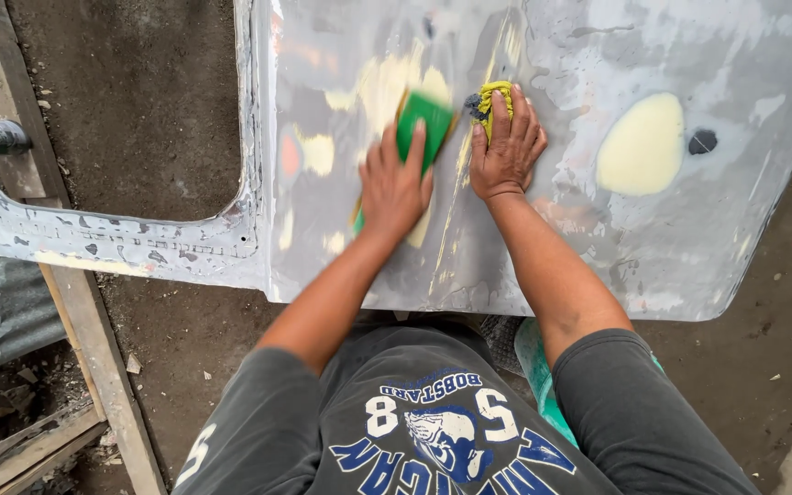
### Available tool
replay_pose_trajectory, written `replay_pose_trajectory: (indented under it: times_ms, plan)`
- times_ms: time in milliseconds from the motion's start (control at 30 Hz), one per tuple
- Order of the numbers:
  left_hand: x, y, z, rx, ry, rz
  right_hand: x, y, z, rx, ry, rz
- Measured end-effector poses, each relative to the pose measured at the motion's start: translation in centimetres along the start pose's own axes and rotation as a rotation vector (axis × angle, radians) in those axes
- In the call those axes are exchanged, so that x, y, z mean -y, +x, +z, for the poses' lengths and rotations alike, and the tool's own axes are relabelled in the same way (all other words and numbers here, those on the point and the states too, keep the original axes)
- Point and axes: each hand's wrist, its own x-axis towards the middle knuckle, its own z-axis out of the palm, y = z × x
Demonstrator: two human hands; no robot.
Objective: The recorder is wet-sanding a vehicle panel using a sanding block and a sponge.
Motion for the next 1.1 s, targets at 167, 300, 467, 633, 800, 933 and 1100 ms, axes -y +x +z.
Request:
replay_pose_trajectory:
  times_ms: [167, 300, 467, 633, 800, 933, 1100]
  plan:
    - [0.3, -9.5, 1.0, 0.093, 0.001, 0.044, 0.1, 0.1, -0.1, 0.009, 0.004, 0.01]
    - [-0.7, -1.3, 1.1, 0.008, 0.005, 0.005, 0.0, -0.3, 0.0, -0.003, -0.011, -0.005]
    - [-1.5, 8.9, 3.2, -0.112, 0.016, -0.049, 0.2, 0.3, -0.3, 0.001, 0.009, 0.013]
    - [-1.4, 0.7, 1.7, -0.118, -0.01, -0.028, 0.0, -0.1, 0.1, 0.013, -0.013, 0.018]
    - [-0.6, -7.8, 1.4, 0.102, 0.023, 0.037, -0.1, -0.1, 0.1, 0.006, 0.004, 0.021]
    - [-1.7, -0.4, 2.0, 0.013, 0.021, 0.034, -0.2, 0.4, 0.1, 0.002, -0.008, 0.024]
    - [-3.0, 10.2, 4.3, -0.13, 0.011, -0.076, 0.1, 0.1, -0.3, 0.017, 0.016, 0.039]
